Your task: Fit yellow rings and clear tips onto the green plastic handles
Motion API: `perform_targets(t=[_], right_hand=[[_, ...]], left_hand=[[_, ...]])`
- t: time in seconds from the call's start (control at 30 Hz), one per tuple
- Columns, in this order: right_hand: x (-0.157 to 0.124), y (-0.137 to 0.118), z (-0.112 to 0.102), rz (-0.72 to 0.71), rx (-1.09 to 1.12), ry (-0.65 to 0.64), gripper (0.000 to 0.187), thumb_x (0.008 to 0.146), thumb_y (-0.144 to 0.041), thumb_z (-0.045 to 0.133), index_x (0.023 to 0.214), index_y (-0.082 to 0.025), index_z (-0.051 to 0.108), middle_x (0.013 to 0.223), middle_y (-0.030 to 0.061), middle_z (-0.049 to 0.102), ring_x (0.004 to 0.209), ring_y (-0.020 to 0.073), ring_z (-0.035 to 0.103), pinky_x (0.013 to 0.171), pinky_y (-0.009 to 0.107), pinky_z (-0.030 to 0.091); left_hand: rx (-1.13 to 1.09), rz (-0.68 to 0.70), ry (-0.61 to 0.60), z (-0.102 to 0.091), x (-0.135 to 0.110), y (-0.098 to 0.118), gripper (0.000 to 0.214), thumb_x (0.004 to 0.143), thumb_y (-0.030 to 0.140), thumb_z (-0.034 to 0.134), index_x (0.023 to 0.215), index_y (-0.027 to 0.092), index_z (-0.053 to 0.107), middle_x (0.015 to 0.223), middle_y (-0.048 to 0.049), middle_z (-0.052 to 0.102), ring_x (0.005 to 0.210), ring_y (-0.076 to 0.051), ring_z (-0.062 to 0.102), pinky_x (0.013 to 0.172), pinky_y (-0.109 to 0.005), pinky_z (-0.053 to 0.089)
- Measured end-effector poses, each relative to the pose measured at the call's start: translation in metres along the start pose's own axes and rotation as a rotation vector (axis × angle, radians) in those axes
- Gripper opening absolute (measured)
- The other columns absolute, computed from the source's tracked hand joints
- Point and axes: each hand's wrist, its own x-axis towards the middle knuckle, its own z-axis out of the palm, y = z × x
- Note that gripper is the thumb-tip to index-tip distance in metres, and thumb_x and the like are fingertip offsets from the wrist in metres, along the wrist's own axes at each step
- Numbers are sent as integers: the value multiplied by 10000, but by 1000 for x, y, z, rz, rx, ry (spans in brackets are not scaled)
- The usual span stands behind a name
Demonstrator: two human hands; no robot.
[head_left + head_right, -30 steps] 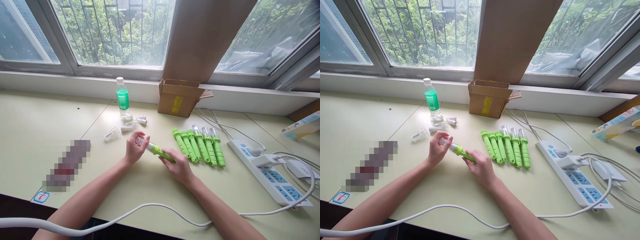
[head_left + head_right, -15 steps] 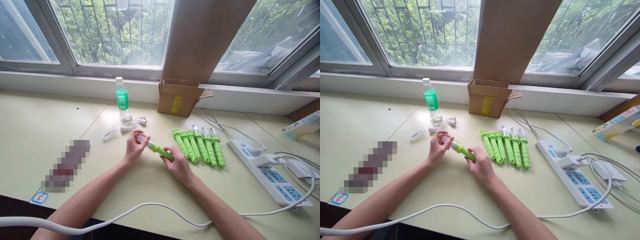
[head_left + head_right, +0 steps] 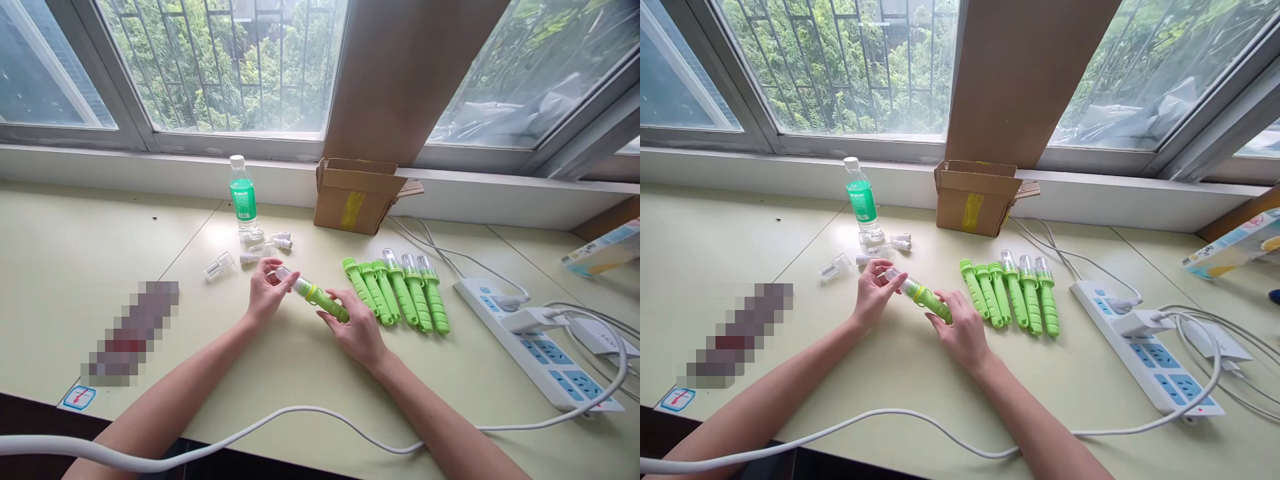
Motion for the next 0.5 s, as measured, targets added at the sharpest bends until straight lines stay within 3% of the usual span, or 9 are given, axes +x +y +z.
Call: perform_targets(t=[0.27, 0.5], right_hand=[[0, -1, -1, 48, -13, 2, 186, 842, -261, 568, 1017, -204, 590, 925, 67, 623, 724, 184, 582, 574, 272, 469], [1, -4, -2, 27, -16, -10, 237, 896, -299, 503, 1078, -196, 615, 950, 84, 663, 823, 207, 611, 639, 284, 485]], left_hand=[[5, -7, -25, -1, 1, -1, 390, 682, 363, 749, 924, 170, 513, 789, 0, 592, 625, -124, 643, 548, -246, 558], [6, -28, -55, -3, 3, -3, 434, 687, 371, 745, 1030, 179, 562, 891, -31, 609, 680, -139, 662, 636, -294, 579]])
